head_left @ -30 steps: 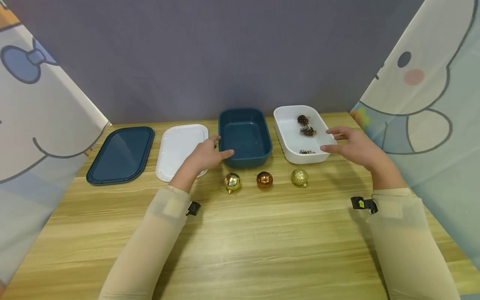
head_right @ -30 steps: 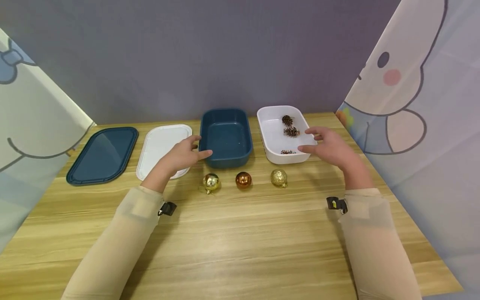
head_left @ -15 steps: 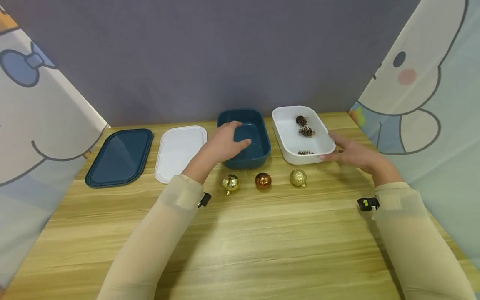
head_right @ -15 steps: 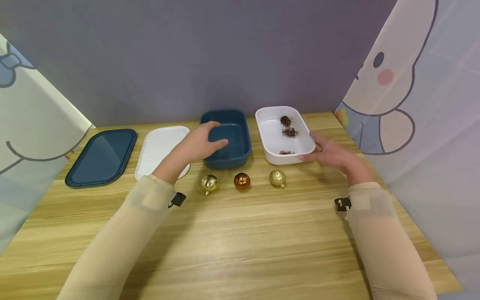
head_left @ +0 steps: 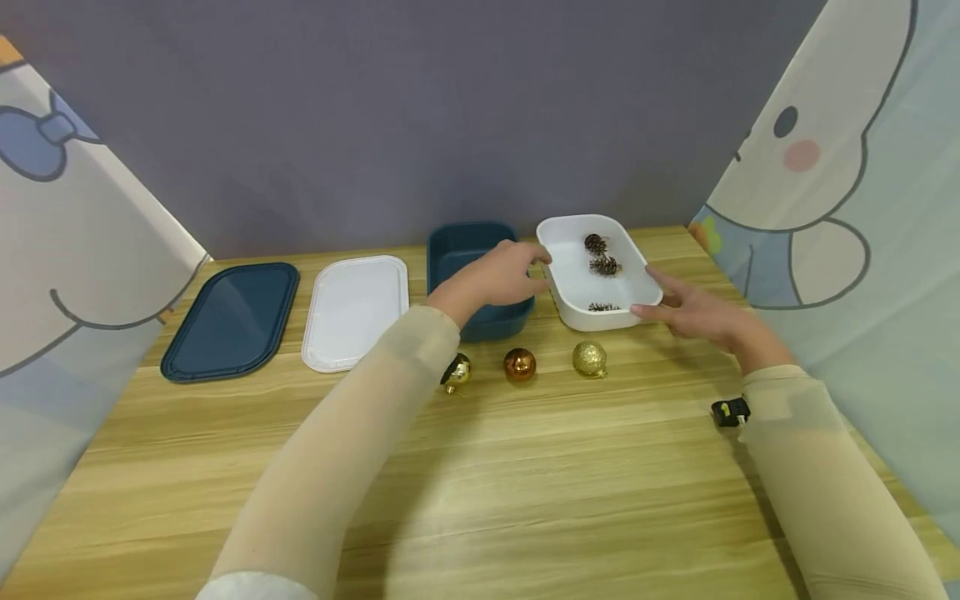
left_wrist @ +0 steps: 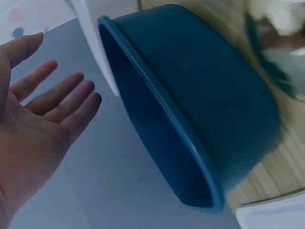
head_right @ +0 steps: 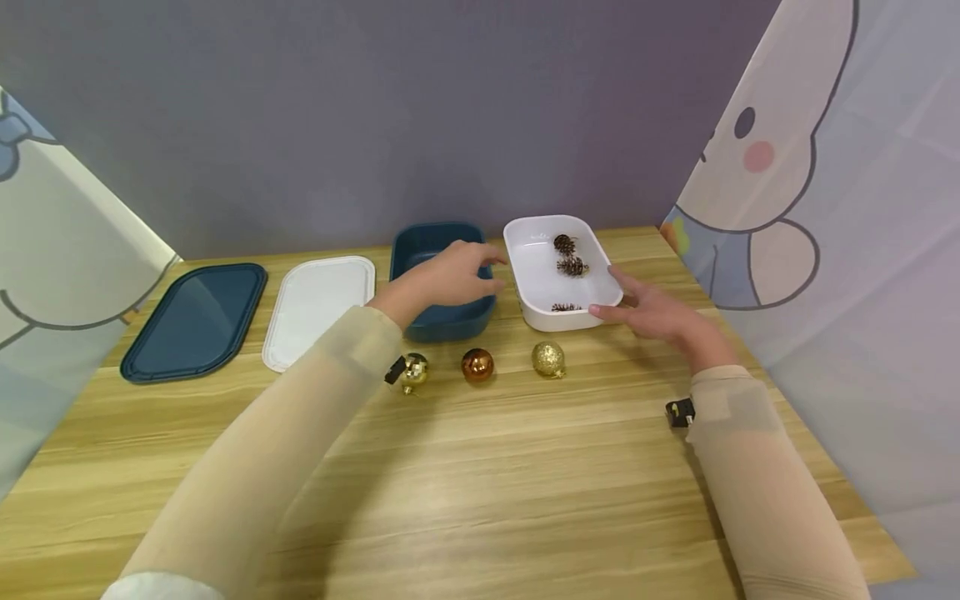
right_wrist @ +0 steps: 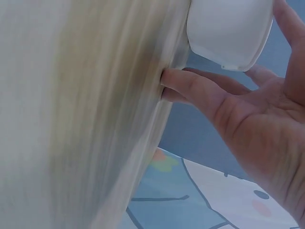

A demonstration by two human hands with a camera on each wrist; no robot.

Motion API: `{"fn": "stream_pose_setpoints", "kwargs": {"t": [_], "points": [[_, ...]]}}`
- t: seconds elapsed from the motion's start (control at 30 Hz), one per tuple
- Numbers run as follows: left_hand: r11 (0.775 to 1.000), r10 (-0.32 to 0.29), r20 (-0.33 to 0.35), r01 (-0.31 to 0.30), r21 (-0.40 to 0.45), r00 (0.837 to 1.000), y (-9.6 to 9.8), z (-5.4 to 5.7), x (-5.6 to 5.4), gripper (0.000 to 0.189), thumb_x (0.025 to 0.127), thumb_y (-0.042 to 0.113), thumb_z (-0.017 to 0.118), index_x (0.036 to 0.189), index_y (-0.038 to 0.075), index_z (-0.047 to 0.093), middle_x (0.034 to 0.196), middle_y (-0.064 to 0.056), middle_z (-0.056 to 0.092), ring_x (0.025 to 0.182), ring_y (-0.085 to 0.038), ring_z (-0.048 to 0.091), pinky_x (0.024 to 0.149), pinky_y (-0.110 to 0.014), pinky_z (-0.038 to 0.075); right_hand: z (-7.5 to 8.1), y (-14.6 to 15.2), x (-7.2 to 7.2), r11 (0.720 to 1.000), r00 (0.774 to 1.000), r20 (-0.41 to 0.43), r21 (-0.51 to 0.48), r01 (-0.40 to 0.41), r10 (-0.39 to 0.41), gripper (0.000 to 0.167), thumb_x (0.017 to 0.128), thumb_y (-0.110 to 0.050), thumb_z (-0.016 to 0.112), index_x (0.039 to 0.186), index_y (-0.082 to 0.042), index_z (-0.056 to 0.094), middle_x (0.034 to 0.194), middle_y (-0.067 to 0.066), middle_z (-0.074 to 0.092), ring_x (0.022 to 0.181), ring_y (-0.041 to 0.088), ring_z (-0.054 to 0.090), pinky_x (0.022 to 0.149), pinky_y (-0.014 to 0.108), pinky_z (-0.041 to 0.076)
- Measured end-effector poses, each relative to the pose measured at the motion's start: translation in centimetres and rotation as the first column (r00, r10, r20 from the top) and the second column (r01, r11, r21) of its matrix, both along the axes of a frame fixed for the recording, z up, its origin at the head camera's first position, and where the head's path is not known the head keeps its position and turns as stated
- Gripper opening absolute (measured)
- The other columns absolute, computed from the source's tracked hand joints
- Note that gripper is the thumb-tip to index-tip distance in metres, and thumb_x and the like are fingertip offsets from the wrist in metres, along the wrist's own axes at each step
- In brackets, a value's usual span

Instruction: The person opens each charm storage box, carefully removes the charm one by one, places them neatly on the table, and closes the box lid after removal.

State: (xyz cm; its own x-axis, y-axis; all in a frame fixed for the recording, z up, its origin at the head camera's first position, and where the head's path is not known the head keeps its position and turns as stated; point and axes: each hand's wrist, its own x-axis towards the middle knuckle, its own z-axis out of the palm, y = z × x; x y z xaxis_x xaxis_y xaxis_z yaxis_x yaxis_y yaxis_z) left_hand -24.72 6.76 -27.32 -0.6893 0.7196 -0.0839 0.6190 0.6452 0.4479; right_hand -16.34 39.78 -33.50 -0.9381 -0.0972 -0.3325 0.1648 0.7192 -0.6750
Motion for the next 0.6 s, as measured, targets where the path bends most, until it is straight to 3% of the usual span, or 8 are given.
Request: {"fn": "stream_pose_setpoints", "kwargs": {"t": [0.2,0.3,0.43,0.6], "points": [[0.994,-0.109,0.033,0.109,0.0,0.993,2.9,0.0,-1.3,0.044,0.109,0.03,0.062,0.15,0.012,0.059,0.153,-0.01,0.061,0.144,-0.026,0.055,0.119,-0.04,0.047,-0.2,0.0,0.0,1.0,1.0,0.012,0.0,0.014,-0.014,0.102,0.103,-0.064,0.059,0.169,-0.037,-0.013,0.17,0.038,0.02,0.15,0.059,0.038,0.12,0.071,0.037],[0.987,-0.16,0.052,0.158,0.033,0.986,4.3,-0.5,-1.9,0.04,0.108,0.027,0.065,0.145,0.012,0.064,0.149,-0.007,0.064,0.142,-0.024,0.057,0.118,-0.035,0.047,-0.3,-0.2,0.3,0.999,0.999,0.03,-0.03,0.02,-0.02,0.103,0.103,-0.064,0.058,0.169,-0.036,-0.016,0.171,0.038,0.019,0.152,0.059,0.035,0.121,0.071,0.036],[0.98,-0.199,0.054,0.198,0.008,0.979,6.5,-1.3,-2.3,0.038,0.107,0.026,0.067,0.143,0.013,0.065,0.145,-0.008,0.066,0.137,-0.021,0.058,0.116,-0.034,0.047,-0.5,0.2,0.5,0.998,0.999,0.037,-0.05,0.031,-0.029,0.101,0.104,-0.063,0.058,0.168,-0.04,-0.016,0.171,0.036,0.021,0.151,0.056,0.039,0.12,0.069,0.038],[0.969,-0.239,0.024,0.24,-0.053,0.971,8.9,-2.4,-2.4,0.04,0.108,0.028,0.065,0.144,0.009,0.064,0.144,-0.008,0.066,0.136,-0.022,0.058,0.115,-0.036,0.048,-0.5,0.7,0.5,0.999,0.998,0.035,-0.033,0.044,-0.043,0.102,0.103,-0.065,0.058,0.168,-0.04,-0.016,0.167,0.034,0.034,0.128,0.04,0.053,0.111,0.058,0.044]]}}
